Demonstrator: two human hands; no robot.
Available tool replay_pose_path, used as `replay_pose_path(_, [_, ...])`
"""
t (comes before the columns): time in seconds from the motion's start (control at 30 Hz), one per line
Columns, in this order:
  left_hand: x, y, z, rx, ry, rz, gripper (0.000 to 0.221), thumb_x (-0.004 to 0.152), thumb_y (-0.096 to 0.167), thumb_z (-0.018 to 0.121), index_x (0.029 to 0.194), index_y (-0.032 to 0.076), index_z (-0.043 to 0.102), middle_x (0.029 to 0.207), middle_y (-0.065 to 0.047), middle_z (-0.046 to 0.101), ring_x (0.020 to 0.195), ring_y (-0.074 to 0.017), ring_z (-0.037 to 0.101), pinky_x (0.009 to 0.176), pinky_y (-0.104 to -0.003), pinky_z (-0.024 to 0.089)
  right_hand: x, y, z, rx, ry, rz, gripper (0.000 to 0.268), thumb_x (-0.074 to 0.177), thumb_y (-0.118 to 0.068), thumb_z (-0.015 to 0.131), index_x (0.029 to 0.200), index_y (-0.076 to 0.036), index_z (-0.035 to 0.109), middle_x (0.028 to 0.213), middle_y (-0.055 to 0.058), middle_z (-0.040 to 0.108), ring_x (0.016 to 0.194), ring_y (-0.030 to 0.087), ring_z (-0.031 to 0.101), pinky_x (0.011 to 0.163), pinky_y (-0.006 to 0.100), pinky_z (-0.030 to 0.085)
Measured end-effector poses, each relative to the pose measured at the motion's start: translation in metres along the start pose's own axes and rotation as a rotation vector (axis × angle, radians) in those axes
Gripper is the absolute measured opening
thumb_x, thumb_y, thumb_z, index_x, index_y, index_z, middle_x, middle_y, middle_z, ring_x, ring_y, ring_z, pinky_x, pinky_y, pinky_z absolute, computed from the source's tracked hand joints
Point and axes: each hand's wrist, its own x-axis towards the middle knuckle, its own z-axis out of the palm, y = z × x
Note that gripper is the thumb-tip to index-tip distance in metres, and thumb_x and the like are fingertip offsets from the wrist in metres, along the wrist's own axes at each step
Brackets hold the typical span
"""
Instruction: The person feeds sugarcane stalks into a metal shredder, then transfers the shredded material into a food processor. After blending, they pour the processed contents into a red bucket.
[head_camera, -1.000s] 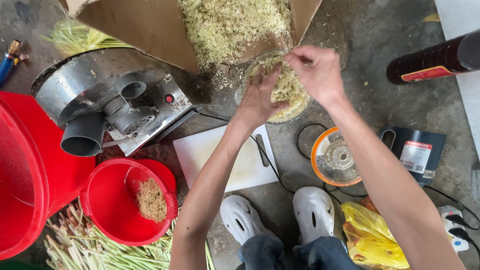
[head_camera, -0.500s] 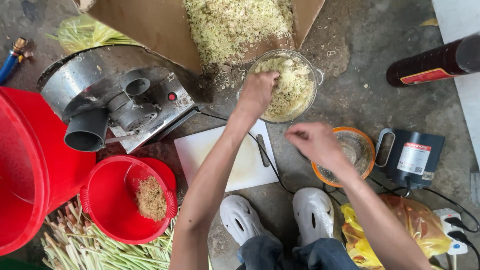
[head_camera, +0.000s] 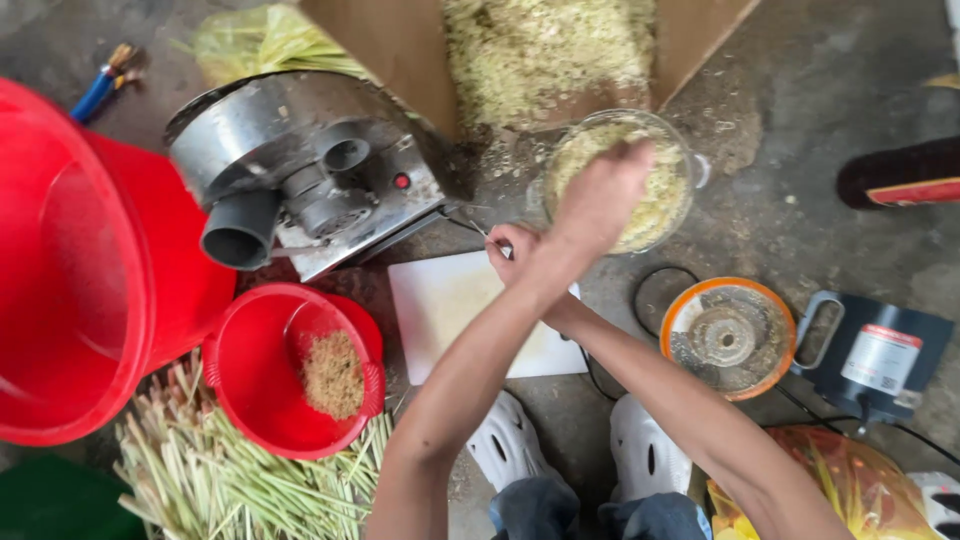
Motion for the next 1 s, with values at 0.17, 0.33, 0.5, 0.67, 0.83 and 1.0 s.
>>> replay_pose_path(0.17, [-0.016,0.003,0.008,0.001,0.266,0.233,0.033,0.081,0.012,0.062,0.113,0.009,0.060,0.113,-0.014,0.067,0.103,-0.0386,0.070,0.075,-0.045,0.057,-0.014,-0.011,0.021,-0.257,0.072,-0.364,0.044,0.082,-0.014,0.074,0.121,0.001,0.063,0.111,0.025,0.069,0.097,0.041,0.067,0.078,0.044,0.055])
replay_pose_path(0.33, [-0.022,-0.003,0.001,-0.154,0.239,0.026,0.029,0.089,0.011,0.069,0.118,0.012,0.064,0.126,-0.018,0.064,0.105,-0.0369,0.068,0.086,-0.047,0.058,-0.022,-0.001,0.018,-0.264,-0.167,0.041,0.028,0.099,-0.030,0.075,0.106,-0.007,0.061,0.110,0.013,0.072,0.103,0.028,0.070,0.091,0.040,0.055])
replay_pose_path(0.5, [-0.031,0.007,-0.021,-0.053,0.306,0.246,0.041,0.082,0.010,0.073,0.122,0.009,0.065,0.128,-0.022,0.064,0.117,-0.0417,0.058,0.098,-0.048,0.049,-0.045,-0.040,-0.041,-0.531,0.180,-0.606,0.050,0.080,-0.029,0.068,0.120,0.001,0.070,0.109,0.030,0.068,0.097,0.041,0.067,0.080,0.047,0.054])
replay_pose_path(0.67, [-0.062,0.034,-0.024,-0.043,0.324,0.170,0.012,0.100,0.015,0.069,0.110,0.009,0.069,0.106,-0.012,0.072,0.101,-0.0340,0.068,0.086,-0.049,0.050,-0.117,-0.067,-0.120,-0.284,-0.270,0.319,0.025,0.089,-0.033,0.067,0.090,-0.008,0.072,0.087,0.015,0.076,0.083,0.036,0.073,0.075,0.050,0.055])
replay_pose_path(0.83, [-0.122,0.052,0.057,-0.236,-0.007,-0.021,0.020,0.101,0.024,0.068,0.095,0.005,0.066,0.083,-0.017,0.070,0.077,-0.0371,0.068,0.066,-0.047,0.051,-0.216,-0.037,-0.221,-0.294,0.329,0.582,0.024,0.094,-0.024,0.064,0.109,-0.006,0.069,0.090,0.014,0.076,0.072,0.029,0.074,0.065,0.041,0.057])
replay_pose_path(1.0, [-0.142,0.031,0.132,-0.410,-0.315,-0.270,0.025,0.098,0.025,0.067,0.106,0.002,0.063,0.078,-0.018,0.070,0.071,-0.0347,0.071,0.065,-0.043,0.053,-0.277,0.018,-0.237,-0.505,0.422,0.741,0.039,0.096,-0.027,0.064,0.125,0.000,0.065,0.093,0.019,0.075,0.081,0.035,0.072,0.077,0.044,0.055])
